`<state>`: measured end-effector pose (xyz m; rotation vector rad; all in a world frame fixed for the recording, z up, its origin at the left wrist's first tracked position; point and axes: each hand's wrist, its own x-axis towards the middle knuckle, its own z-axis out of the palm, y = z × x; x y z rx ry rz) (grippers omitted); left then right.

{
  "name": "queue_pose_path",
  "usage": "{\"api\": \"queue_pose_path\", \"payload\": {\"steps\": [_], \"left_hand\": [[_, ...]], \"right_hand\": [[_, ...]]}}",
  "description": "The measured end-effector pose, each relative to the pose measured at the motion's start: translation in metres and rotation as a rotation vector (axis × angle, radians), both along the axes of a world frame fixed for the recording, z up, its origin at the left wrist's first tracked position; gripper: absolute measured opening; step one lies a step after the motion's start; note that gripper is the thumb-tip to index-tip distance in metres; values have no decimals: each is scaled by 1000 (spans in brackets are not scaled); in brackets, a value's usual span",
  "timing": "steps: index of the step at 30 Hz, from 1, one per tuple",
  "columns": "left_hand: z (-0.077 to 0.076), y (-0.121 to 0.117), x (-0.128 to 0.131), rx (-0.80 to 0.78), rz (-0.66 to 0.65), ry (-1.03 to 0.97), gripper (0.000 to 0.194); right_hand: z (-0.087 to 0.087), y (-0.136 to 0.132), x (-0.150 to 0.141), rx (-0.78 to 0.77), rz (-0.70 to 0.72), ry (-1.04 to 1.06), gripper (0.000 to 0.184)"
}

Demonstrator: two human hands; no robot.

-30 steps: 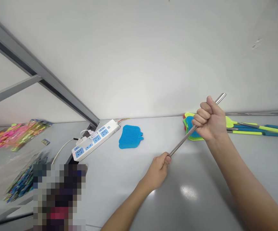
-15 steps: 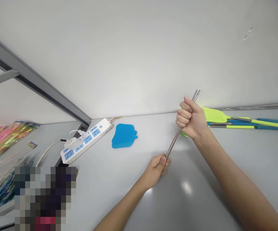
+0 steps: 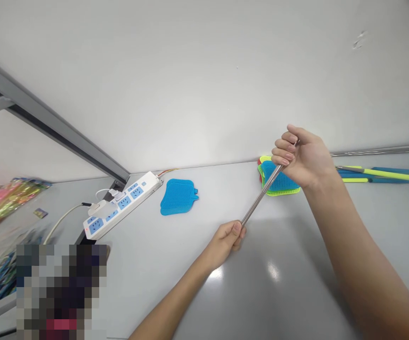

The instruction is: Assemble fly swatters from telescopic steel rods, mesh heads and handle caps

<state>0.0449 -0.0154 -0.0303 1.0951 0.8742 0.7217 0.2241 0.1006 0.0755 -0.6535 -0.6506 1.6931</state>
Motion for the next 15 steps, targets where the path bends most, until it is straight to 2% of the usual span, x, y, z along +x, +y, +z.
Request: {"api": "queue_pose_path", "payload": {"steps": [4,9,15], "left_hand": [[-1,-5,6,-7,-3,-24,36],[-7,-7,8,26,3,-43,36],[-12,-5,6,12,18,-109,38]], "right_hand": [[7,-5,2,-10,-18,-58,39],[16,-16,-5,65,-78,-114,43],[20,-24,-12,94,-33,-97,43]]}}
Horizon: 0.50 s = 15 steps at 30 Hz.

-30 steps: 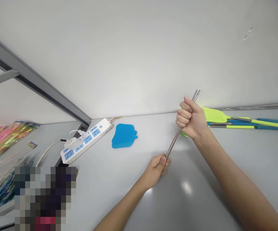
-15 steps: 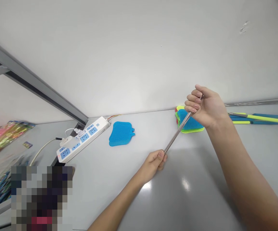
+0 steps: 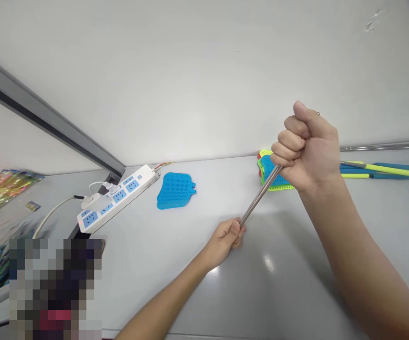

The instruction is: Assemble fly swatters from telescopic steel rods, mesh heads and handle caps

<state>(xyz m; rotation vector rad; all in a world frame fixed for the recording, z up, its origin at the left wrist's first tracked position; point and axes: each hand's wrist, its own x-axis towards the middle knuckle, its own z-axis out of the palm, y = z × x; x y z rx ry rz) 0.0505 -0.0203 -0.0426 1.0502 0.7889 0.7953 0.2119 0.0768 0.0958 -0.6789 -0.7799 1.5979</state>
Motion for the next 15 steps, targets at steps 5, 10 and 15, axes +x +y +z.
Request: {"api": "queue_pose_path", "payload": {"steps": [5,10,15], "left_hand": [[-2,2,-3,-42,-34,-93,37],[-3,2,-3,-66,-1,-104,38],[-2,3,-3,-94,-4,-123,39]], "right_hand": [[-9,1,-10,4,118,28,44],[-19,6,-13,-11,143,24,45],[-29,10,-15,-26,161,43,47]]}}
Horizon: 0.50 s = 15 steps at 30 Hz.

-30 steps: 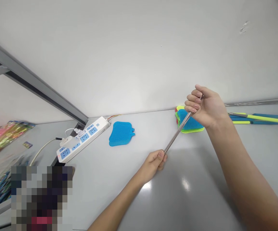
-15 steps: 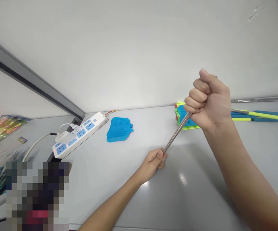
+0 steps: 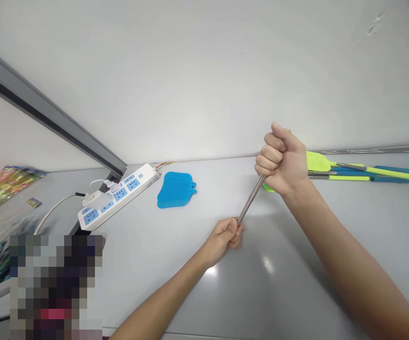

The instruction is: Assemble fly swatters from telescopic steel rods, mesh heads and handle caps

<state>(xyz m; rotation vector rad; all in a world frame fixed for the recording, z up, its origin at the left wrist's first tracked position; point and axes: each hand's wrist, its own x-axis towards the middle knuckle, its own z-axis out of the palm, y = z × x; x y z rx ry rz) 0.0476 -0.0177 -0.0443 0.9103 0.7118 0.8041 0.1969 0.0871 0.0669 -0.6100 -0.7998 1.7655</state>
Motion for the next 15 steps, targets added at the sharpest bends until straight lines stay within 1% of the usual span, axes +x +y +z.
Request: {"api": "queue_pose_path", "payload": {"steps": [4,6,13,15], "left_hand": [[1,1,0,-2,-19,-6,37],[2,1,0,-2,-14,0,37],[8,3,1,-11,-4,38,38],[9,3,1,-14,-8,56,38]], "right_hand": [[-5,3,0,13,69,56,47],[-6,3,0,18,73,65,46],[-2,6,0,12,-58,10,38],[0,7,4,8,-133,26,35]]}}
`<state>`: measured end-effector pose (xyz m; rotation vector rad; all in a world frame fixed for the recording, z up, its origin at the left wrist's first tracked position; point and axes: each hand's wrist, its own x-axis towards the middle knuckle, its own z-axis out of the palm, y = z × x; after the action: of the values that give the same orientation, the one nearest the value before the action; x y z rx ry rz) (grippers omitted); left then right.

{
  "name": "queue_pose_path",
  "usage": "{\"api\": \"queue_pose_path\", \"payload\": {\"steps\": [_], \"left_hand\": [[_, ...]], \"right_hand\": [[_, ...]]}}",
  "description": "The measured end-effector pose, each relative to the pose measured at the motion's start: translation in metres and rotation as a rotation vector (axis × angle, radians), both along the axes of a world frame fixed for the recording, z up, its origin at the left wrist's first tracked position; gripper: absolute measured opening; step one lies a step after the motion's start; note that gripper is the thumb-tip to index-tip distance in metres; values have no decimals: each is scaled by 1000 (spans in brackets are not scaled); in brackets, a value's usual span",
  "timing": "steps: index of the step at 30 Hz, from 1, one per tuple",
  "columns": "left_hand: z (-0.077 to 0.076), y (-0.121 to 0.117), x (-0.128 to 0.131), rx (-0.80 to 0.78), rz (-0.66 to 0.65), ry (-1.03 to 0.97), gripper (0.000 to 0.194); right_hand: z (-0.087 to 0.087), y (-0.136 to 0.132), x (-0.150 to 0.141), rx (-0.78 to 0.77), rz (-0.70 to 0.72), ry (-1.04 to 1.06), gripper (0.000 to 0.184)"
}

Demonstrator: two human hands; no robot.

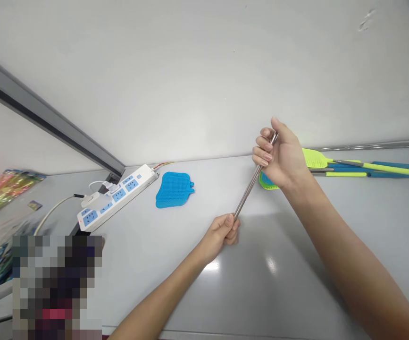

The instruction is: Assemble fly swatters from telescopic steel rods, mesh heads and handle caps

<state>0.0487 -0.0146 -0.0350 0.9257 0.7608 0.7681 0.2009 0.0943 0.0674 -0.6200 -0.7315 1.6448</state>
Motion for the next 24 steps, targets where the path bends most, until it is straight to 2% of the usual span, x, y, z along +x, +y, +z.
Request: {"api": "queue_pose_path", "payload": {"steps": [3,5,12,24], "left_hand": [[1,0,0,10,-15,21,37],[1,0,0,21,-24,31,36],[-2,-1,-1,38,-50,21,36],[-8,-3,0,61,-22,-23,37]], "right_hand": [[4,2,9,-19,-126,52,30],[6,1,14,-58,-153,83,30],[15,-6,12,-75,-121,90,33],[22,-14,12,63,-34,-74,41]]}}
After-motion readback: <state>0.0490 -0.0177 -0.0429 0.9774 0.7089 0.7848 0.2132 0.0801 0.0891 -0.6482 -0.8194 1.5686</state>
